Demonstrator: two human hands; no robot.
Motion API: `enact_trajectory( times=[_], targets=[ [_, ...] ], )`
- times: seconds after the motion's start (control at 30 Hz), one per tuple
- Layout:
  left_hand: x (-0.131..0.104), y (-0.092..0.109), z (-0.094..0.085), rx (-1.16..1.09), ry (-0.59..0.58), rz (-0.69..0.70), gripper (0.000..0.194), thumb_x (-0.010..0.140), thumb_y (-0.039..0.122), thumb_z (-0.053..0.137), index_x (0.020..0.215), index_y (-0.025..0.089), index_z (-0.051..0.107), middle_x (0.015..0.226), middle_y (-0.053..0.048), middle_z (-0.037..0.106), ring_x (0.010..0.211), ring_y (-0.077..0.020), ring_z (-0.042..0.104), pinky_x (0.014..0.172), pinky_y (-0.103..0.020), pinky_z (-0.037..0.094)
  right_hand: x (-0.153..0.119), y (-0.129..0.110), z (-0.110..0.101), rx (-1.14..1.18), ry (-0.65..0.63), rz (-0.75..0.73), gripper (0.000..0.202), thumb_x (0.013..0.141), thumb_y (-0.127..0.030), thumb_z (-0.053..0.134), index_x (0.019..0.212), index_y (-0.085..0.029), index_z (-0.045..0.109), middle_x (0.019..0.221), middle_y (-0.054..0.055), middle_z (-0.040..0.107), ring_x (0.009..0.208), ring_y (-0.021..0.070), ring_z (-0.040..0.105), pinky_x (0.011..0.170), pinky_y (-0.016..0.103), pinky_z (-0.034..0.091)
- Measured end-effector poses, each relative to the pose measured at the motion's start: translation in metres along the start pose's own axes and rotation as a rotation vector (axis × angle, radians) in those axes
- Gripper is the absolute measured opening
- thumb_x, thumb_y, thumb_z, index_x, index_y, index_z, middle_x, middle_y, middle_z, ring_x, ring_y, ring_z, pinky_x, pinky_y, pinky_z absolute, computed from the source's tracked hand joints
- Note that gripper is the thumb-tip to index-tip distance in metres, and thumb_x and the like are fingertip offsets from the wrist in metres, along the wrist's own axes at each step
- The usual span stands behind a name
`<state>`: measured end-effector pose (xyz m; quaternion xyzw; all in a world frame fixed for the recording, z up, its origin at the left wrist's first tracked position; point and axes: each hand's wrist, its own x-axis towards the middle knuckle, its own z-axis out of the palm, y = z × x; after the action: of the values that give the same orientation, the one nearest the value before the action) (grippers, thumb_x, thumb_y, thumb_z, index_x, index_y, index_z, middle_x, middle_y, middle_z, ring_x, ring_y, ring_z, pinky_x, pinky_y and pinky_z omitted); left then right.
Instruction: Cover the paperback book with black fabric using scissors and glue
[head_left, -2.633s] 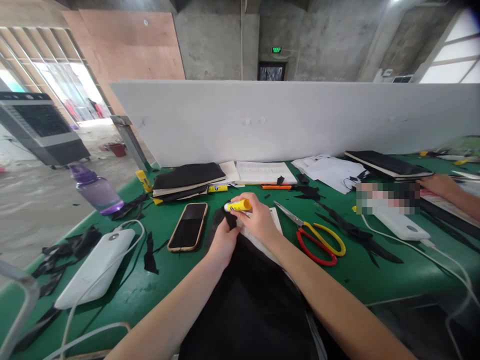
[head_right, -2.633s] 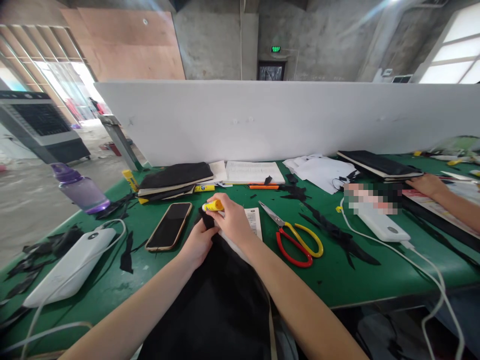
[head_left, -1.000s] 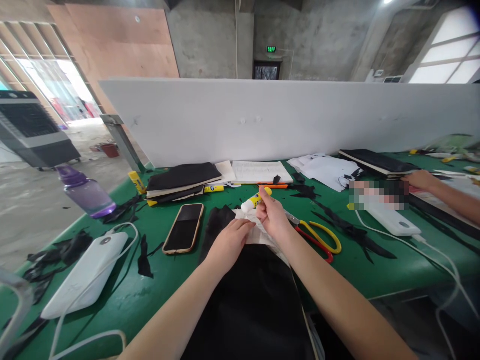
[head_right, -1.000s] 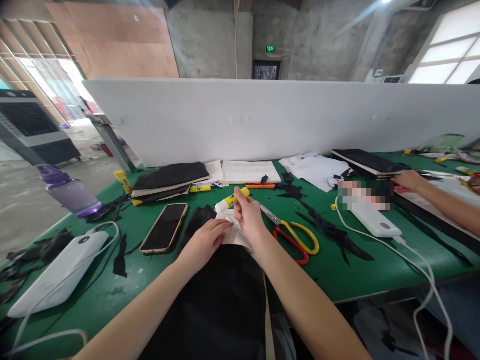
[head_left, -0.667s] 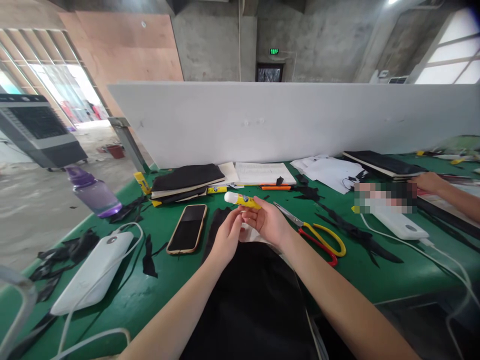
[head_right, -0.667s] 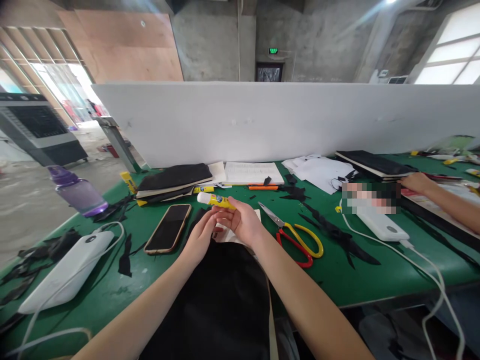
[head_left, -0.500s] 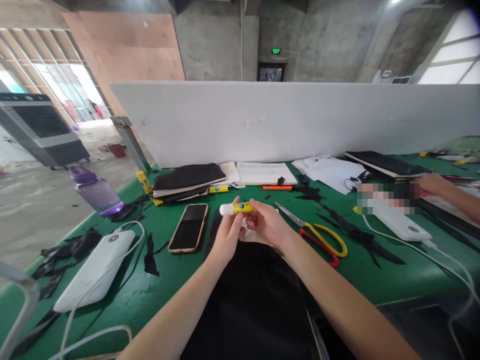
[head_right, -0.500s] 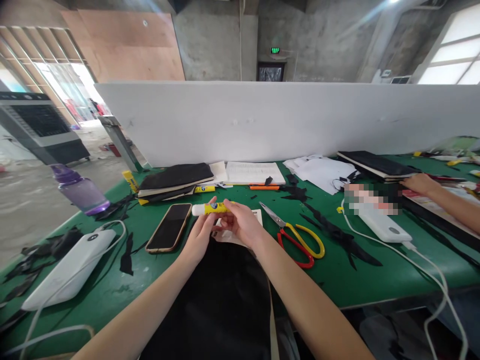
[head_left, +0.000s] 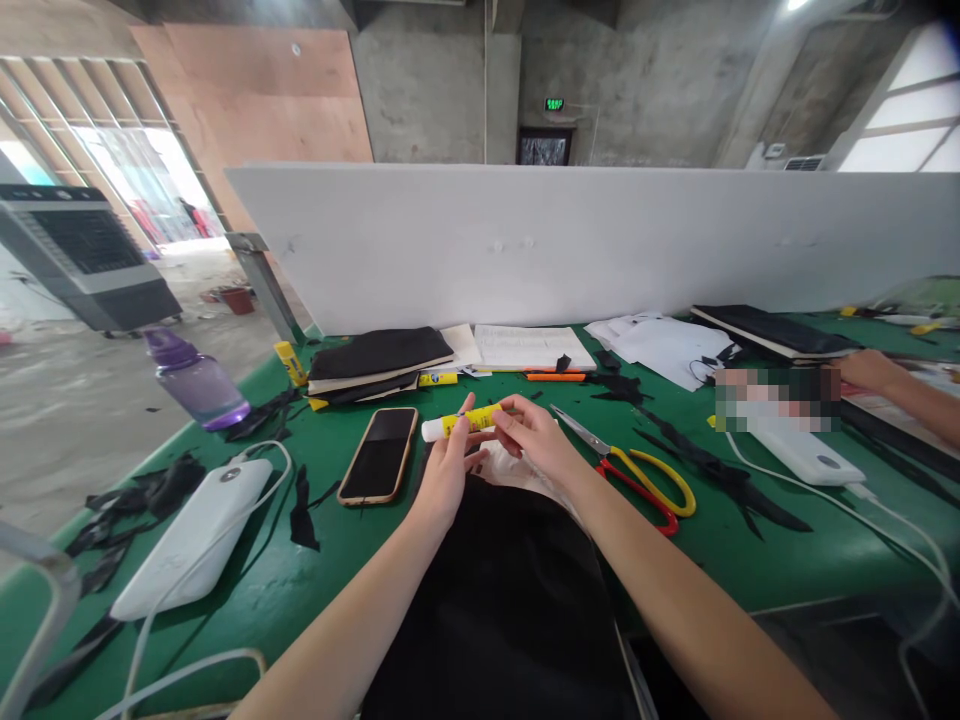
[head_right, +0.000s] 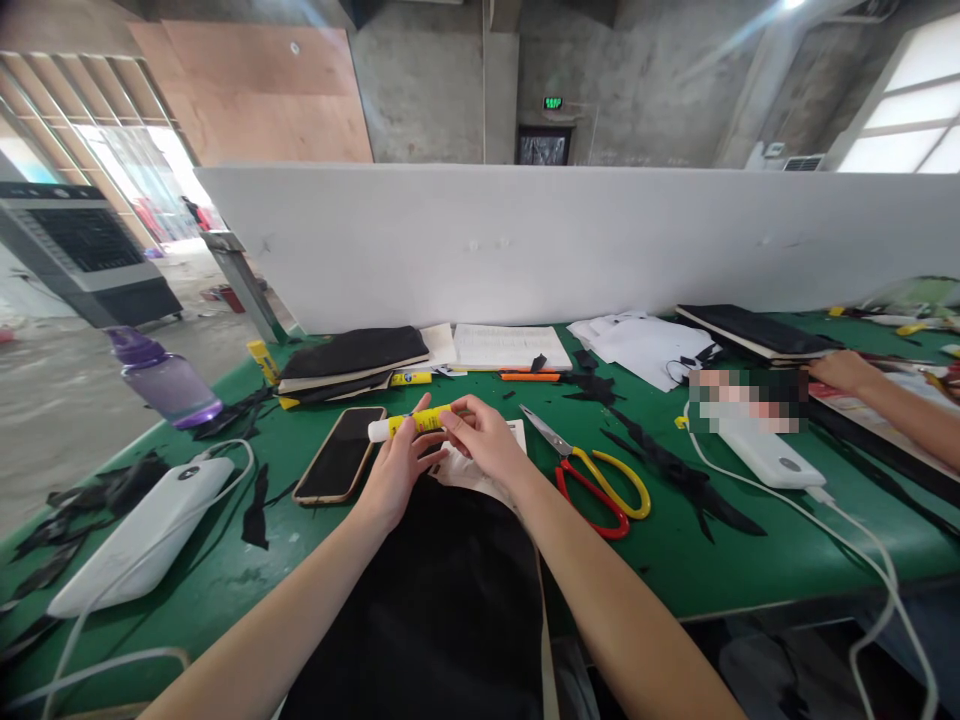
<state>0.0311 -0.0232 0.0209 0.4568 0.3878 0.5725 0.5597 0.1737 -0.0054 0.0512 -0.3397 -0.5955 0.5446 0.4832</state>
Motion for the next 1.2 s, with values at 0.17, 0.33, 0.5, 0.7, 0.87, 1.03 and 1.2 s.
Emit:
enact_trajectory(
  times=[0.17, 0.33, 0.5, 0.7, 0.87, 1.03, 1.2],
  targets=[
    [-0.003, 0.000, 0.002, 0.055, -0.070, 0.030, 0.059, 0.087, 0.053, 0.045, 0.141, 0.033, 0.033, 0.125, -0.004, 0.060, 0.100, -0.0168, 0.063, 0.092, -0.037, 0.047, 0.001, 0.008, -0.003, -0.091, 0.054, 0.013, 0.040, 0.084, -0.056, 0.052, 0.066, -0.020, 0.050, 0.050, -0.008, 0.037, 0.043, 0.0065, 0.031, 0.042, 0.020, 0.022],
    [-0.004, 0.000, 0.004, 0.085, -0.105, 0.039, 0.062, 0.087, 0.050, 0.048, 0.143, 0.032, 0.029, 0.124, -0.004, 0.060, 0.103, -0.0168, 0.062, 0.095, -0.036, 0.044, 0.002, 0.017, -0.006, -0.224, 0.106, 0.128, 0.058, 0.083, -0.065, 0.044, 0.048, -0.019, 0.046, 0.040, -0.005, 0.036, 0.038, 0.0070, 0.030, 0.039, 0.023, 0.019],
    [-0.002, -0.001, 0.003, -0.002, -0.051, 0.007, 0.063, 0.086, 0.051, 0.049, 0.143, 0.035, 0.026, 0.120, -0.003, 0.062, 0.097, -0.0155, 0.064, 0.090, -0.035, 0.047, 0.002, 0.007, -0.008, -0.145, 0.019, -0.024, 0.033, 0.078, -0.050, 0.062, 0.093, -0.021, 0.061, 0.069, -0.001, 0.062, 0.054, 0.0116, 0.053, 0.047, 0.022, 0.038],
    [-0.002, 0.002, 0.001, -0.040, -0.040, -0.014, 0.058, 0.087, 0.054, 0.043, 0.142, 0.038, 0.029, 0.116, -0.001, 0.065, 0.097, -0.0152, 0.064, 0.088, -0.035, 0.048, 0.001, 0.002, -0.011, -0.145, -0.056, -0.086, 0.029, 0.075, -0.044, 0.069, 0.089, -0.020, 0.060, 0.065, -0.004, 0.060, 0.053, 0.0105, 0.051, 0.052, 0.022, 0.039],
    [-0.004, 0.002, 0.002, 0.033, -0.109, -0.004, 0.061, 0.088, 0.052, 0.044, 0.143, 0.034, 0.027, 0.115, -0.003, 0.065, 0.101, -0.0170, 0.063, 0.092, -0.036, 0.045, 0.001, 0.005, -0.014, -0.210, 0.009, 0.029, 0.057, 0.083, -0.061, 0.048, 0.045, -0.018, 0.046, 0.038, -0.005, 0.036, 0.037, 0.0062, 0.028, 0.041, 0.023, 0.019],
    [-0.005, 0.000, 0.004, 0.102, -0.116, 0.056, 0.062, 0.087, 0.049, 0.046, 0.144, 0.030, 0.028, 0.118, -0.003, 0.063, 0.102, -0.0168, 0.061, 0.097, -0.038, 0.042, 0.000, 0.002, -0.009, -0.062, -0.053, 0.001, 0.039, 0.081, -0.054, 0.058, 0.069, -0.017, 0.061, 0.053, -0.003, 0.055, 0.045, 0.0091, 0.046, 0.046, 0.022, 0.034],
    [-0.005, 0.004, 0.004, 0.235, -0.128, 0.189, 0.054, 0.087, 0.047, 0.048, 0.135, 0.023, 0.044, 0.116, -0.005, 0.064, 0.105, -0.0190, 0.059, 0.098, -0.036, 0.042, 0.002, 0.003, -0.005, 0.254, -0.020, 0.010, 0.030, 0.068, -0.042, 0.076, 0.081, -0.018, 0.064, 0.067, -0.003, 0.061, 0.059, 0.0094, 0.055, 0.061, 0.023, 0.046]
  ],
)
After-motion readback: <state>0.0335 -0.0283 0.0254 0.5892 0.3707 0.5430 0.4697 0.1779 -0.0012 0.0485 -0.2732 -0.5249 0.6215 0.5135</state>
